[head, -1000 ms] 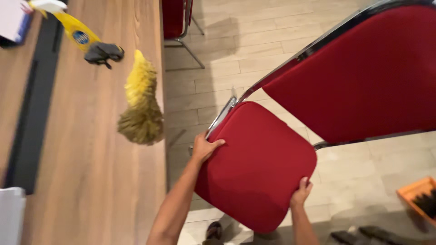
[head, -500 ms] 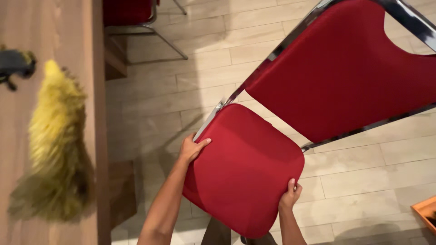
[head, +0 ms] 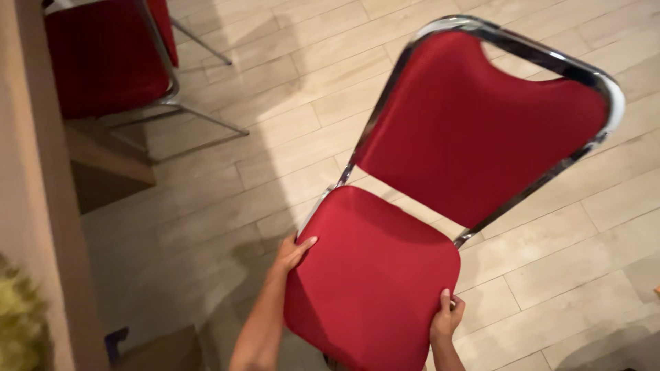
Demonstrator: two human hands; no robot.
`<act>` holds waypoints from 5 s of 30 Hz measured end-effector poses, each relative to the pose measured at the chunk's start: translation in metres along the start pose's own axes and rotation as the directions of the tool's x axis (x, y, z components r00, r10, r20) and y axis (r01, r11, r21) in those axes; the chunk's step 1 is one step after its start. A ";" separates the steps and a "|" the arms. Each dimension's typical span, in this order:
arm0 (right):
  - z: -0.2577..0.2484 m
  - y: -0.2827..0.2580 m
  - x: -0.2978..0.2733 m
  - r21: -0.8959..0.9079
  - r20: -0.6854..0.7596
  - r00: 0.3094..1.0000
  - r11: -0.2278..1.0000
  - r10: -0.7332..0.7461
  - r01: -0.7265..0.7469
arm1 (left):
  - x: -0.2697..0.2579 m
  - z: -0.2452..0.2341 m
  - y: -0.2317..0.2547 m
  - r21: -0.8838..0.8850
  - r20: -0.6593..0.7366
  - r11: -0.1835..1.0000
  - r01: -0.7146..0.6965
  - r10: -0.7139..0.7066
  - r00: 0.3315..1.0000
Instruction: The person dusts a desk and a chair with a yellow duster, handles a stack of papers near a paper cutter, and rearranges several red folding chairs by picking them up and lining them up against a wall.
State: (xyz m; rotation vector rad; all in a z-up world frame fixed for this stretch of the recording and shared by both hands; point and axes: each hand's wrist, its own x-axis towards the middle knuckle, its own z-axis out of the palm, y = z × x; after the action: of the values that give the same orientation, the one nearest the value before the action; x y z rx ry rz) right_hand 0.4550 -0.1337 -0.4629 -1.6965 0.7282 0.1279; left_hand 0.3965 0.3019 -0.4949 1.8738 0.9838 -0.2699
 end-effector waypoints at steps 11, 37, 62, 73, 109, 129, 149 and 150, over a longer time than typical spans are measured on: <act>0.035 -0.010 0.014 -0.112 0.191 0.979 0.993 0.068 -0.047 | -0.005 -0.001 0.004 -0.014 -0.077 0.994 0.106 -0.107 0.991; 0.221 -0.577 0.104 -0.401 0.908 0.225 0.578 0.352 0.711 | -0.115 0.310 0.551 -0.433 -0.118 -0.901 -0.011 0.045 0.992; 0.252 -0.491 -0.134 -0.337 0.852 0.101 0.391 0.513 0.857 | -0.218 0.036 0.265 -0.669 0.115 -0.605 -0.433 -0.659 0.743; 0.444 -0.408 -0.517 0.996 -0.061 -0.996 0.061 -0.070 -0.065 | -0.233 0.001 0.215 -0.827 0.118 -0.157 -0.539 -0.987 0.107; 0.600 -0.544 -0.293 0.613 -0.018 -0.991 0.785 0.131 0.093 | -0.091 -0.105 0.437 -0.722 0.079 0.535 -0.439 -0.566 -0.820; 0.582 -0.399 -0.260 0.150 -0.362 -0.832 0.907 0.421 0.394 | -0.079 -0.072 0.458 -0.554 0.371 0.525 -0.646 -0.539 -0.756; 0.527 -0.319 -0.129 0.549 -0.684 -0.587 0.836 0.434 -0.021 | -0.110 -0.045 0.491 -0.634 0.471 0.388 -0.669 -0.492 -0.732; 0.544 -0.318 -0.103 0.633 -0.681 -0.520 0.771 0.516 -0.064 | -0.110 -0.043 0.492 -0.647 0.454 0.394 -0.653 -0.488 -0.745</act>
State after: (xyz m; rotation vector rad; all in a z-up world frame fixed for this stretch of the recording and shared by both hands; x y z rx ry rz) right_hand 0.7019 0.4301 -0.2932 -0.6130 2.5610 -1.2605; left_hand 0.6738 0.1790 -0.0900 0.9161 -2.0822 -1.6520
